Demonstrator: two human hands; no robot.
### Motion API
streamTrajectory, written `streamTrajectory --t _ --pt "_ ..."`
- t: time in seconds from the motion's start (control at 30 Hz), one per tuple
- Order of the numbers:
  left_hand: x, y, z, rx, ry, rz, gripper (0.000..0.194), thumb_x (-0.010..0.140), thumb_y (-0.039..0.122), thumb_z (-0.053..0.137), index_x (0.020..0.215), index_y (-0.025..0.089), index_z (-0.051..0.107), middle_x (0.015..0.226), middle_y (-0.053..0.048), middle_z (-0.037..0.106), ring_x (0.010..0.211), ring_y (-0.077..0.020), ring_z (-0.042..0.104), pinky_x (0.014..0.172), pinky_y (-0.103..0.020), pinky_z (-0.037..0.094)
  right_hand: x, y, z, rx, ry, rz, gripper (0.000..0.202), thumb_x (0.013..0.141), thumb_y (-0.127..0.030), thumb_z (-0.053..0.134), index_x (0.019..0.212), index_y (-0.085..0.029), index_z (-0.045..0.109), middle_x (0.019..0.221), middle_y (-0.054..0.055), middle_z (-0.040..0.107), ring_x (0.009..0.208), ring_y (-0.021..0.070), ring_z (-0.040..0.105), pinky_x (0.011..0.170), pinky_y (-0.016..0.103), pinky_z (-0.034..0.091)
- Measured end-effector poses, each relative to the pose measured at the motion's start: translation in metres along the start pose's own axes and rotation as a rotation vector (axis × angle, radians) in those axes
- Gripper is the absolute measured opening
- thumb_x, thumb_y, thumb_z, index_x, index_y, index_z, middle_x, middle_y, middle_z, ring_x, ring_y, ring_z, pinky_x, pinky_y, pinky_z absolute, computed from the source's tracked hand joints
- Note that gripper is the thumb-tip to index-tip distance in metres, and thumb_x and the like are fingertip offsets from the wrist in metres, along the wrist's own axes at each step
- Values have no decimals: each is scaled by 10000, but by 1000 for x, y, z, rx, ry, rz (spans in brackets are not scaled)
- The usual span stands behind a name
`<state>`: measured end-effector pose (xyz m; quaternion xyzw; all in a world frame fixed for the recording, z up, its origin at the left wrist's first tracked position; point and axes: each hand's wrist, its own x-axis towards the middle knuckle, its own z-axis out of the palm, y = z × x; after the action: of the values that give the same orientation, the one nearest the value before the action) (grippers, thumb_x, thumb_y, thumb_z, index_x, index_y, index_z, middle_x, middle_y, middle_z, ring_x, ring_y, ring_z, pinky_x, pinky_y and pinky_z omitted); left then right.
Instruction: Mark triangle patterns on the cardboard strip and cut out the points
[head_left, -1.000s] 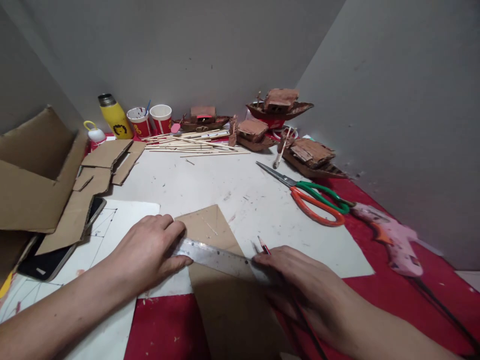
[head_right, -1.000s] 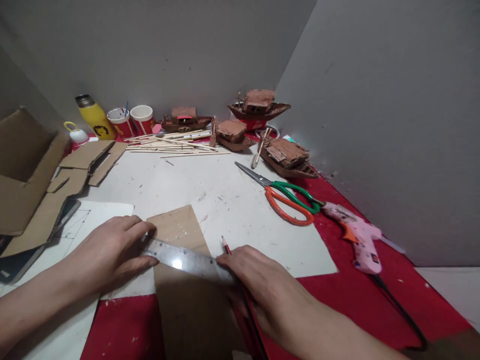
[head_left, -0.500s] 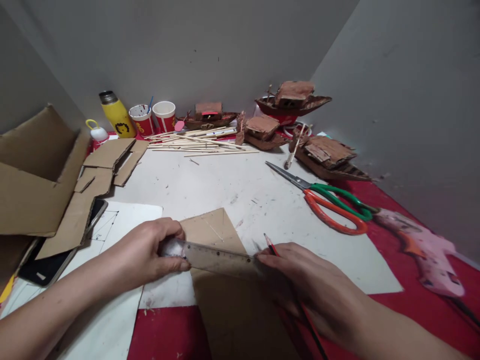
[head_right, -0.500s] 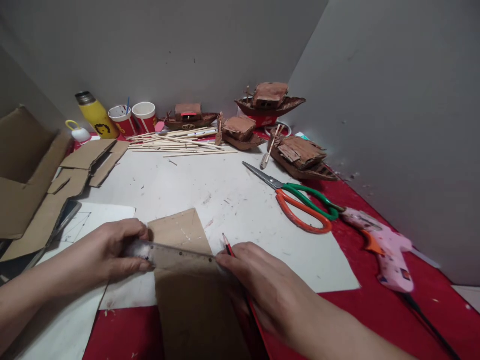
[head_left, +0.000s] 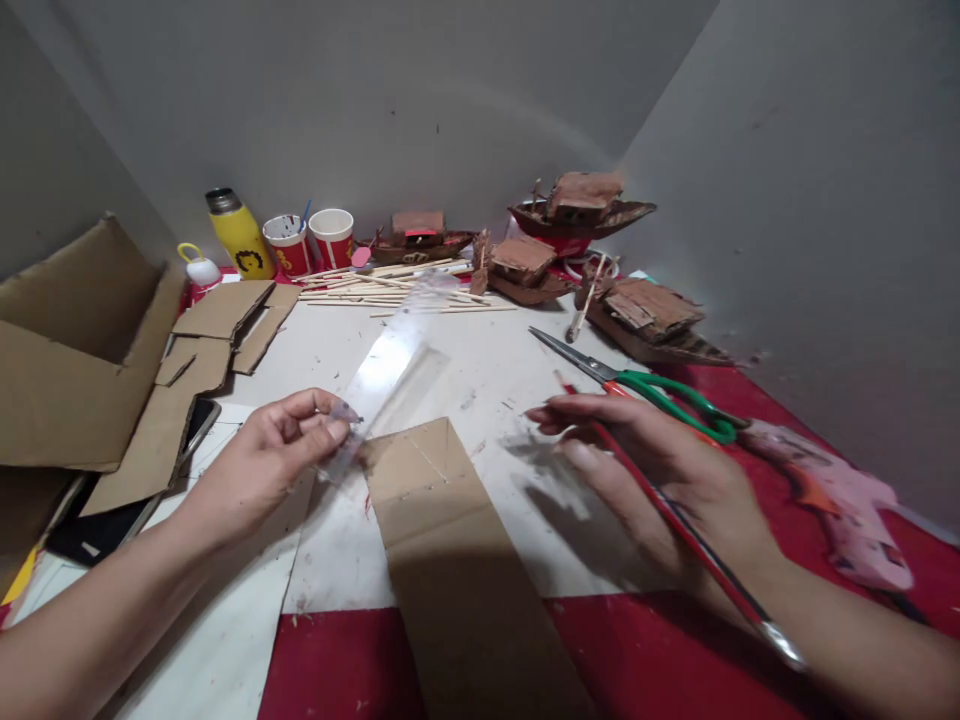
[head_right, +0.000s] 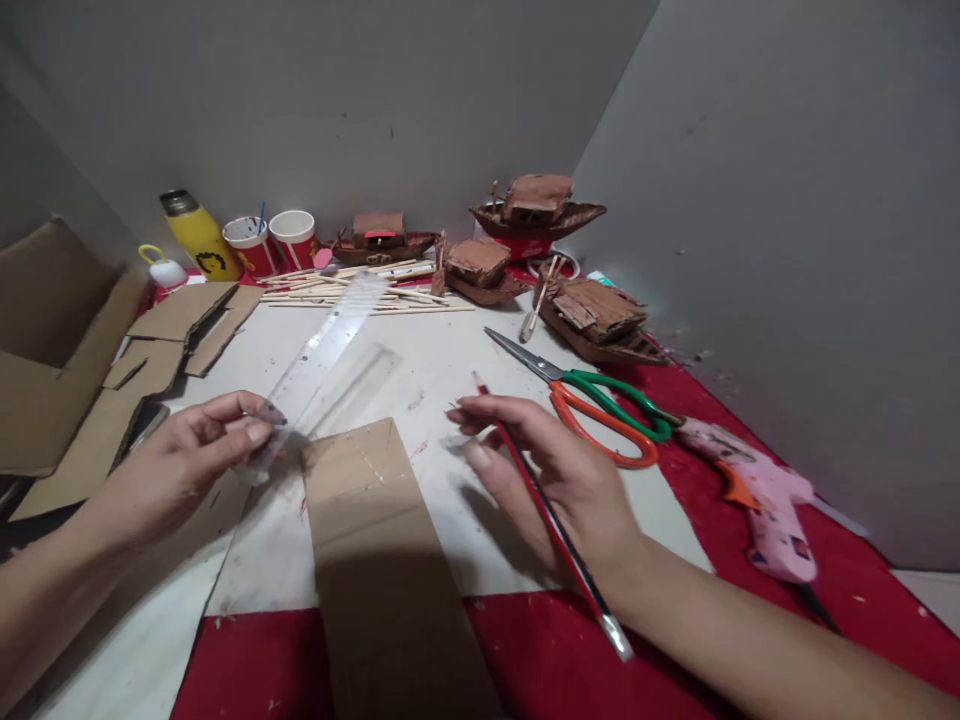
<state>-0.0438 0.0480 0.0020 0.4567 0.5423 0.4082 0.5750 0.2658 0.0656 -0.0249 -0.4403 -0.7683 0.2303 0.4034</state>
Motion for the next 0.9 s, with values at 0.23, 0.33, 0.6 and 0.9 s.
streamTrajectory --t 0.23,0.33,0.6,0.9 --pt "-2 -18 17 -82 -94 -190 340 752 334 813 822 178 520 627 52 604 515 -75 513 503 -208 422 -3 14 39 167 -173 94 173 965 -291 560 1104 -213 626 1002 90 775 876 210 757 790 325 619" --pt "-3 -24 23 -82 -82 -228 345 744 299 815 802 180 497 575 74 561 498 -72 528 513 -211 441 -6 18 38 154 -166 132 162 959 -268 558 1097 -229 633 999 76 774 886 209 753 793 332 619" --pt "-11 -24 36 64 8 -231 599 811 288 750 1290 257 392 607 119 507 461 -103 550 460 -222 445 -1 21 37 100 -188 69 169 929 -254 562 1077 -241 642 967 44 769 823 213 745 724 327 604" --pt "-19 -26 34 672 5 -16 441 953 409 547 1352 236 468 591 80 506 481 -130 515 485 -268 426 -1 22 36 67 -220 10 164 939 -205 543 1073 -226 635 943 29 741 799 162 707 734 269 559"
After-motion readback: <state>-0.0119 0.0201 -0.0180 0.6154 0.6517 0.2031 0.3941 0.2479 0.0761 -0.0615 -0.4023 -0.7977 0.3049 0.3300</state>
